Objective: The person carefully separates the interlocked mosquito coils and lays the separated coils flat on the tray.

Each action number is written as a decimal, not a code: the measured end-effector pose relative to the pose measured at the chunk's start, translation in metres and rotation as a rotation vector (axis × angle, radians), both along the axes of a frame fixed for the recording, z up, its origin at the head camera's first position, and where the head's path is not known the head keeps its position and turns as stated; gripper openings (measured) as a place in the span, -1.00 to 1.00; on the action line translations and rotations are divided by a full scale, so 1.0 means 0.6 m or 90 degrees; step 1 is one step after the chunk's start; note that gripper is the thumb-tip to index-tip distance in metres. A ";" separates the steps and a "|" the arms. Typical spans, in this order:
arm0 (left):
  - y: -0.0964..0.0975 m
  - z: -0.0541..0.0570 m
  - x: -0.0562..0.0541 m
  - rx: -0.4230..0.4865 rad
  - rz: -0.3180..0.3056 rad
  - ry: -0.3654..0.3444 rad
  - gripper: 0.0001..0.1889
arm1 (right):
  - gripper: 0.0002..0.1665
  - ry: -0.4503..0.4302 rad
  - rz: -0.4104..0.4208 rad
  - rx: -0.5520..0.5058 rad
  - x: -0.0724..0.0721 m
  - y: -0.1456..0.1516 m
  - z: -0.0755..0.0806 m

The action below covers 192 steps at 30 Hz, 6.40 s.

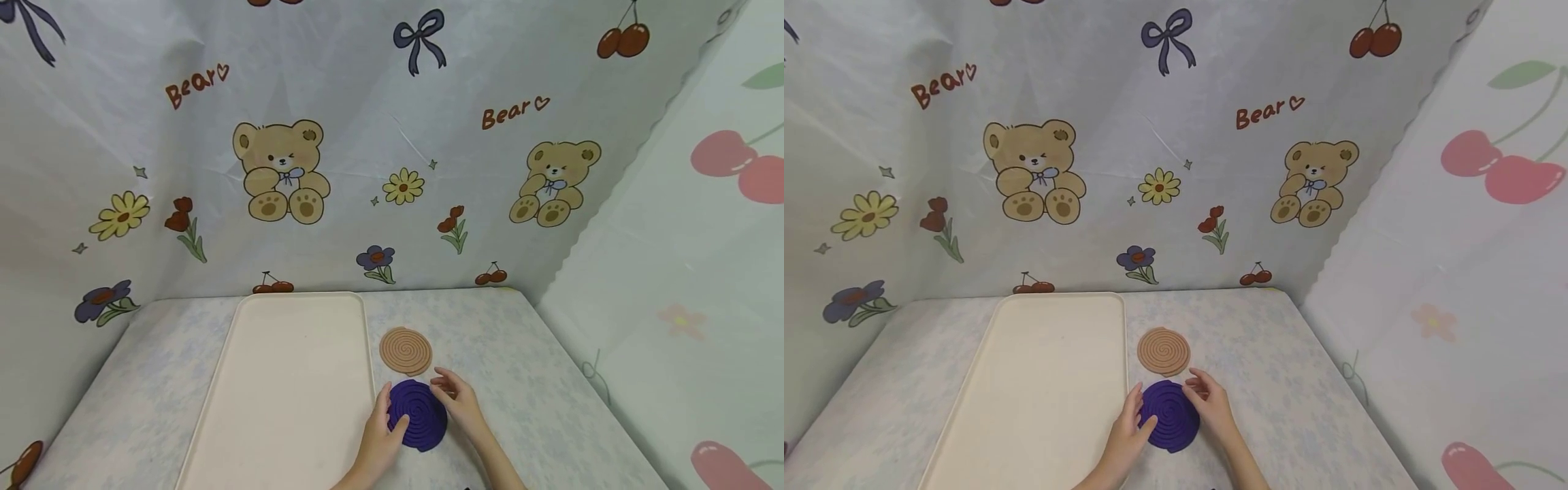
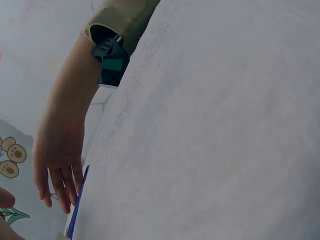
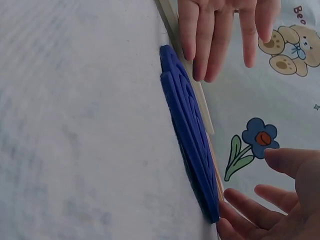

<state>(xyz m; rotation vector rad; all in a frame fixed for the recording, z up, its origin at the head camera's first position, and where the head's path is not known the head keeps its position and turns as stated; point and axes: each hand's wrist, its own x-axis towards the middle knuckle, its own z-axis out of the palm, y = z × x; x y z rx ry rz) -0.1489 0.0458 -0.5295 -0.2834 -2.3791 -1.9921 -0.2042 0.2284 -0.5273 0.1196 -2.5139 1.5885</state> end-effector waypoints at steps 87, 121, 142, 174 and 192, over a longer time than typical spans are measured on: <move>-0.119 0.040 -0.061 0.222 0.171 -0.035 -0.60 | -0.67 -0.123 -0.054 -0.371 -0.014 -0.104 0.079; -0.281 0.114 -0.096 0.218 0.226 -0.115 -0.71 | -0.52 -0.173 0.147 -0.393 -0.072 -0.213 0.145; -0.295 0.119 -0.099 0.243 0.282 -0.092 -0.79 | -0.50 -0.131 0.148 -0.344 -0.083 -0.227 0.147; -0.290 0.125 -0.091 0.269 0.301 -0.039 -0.80 | -0.62 -0.154 0.132 -0.425 -0.071 -0.235 0.147; -0.294 0.116 -0.096 0.316 0.277 -0.108 -0.75 | -0.68 -0.127 0.151 -0.471 -0.071 -0.239 0.145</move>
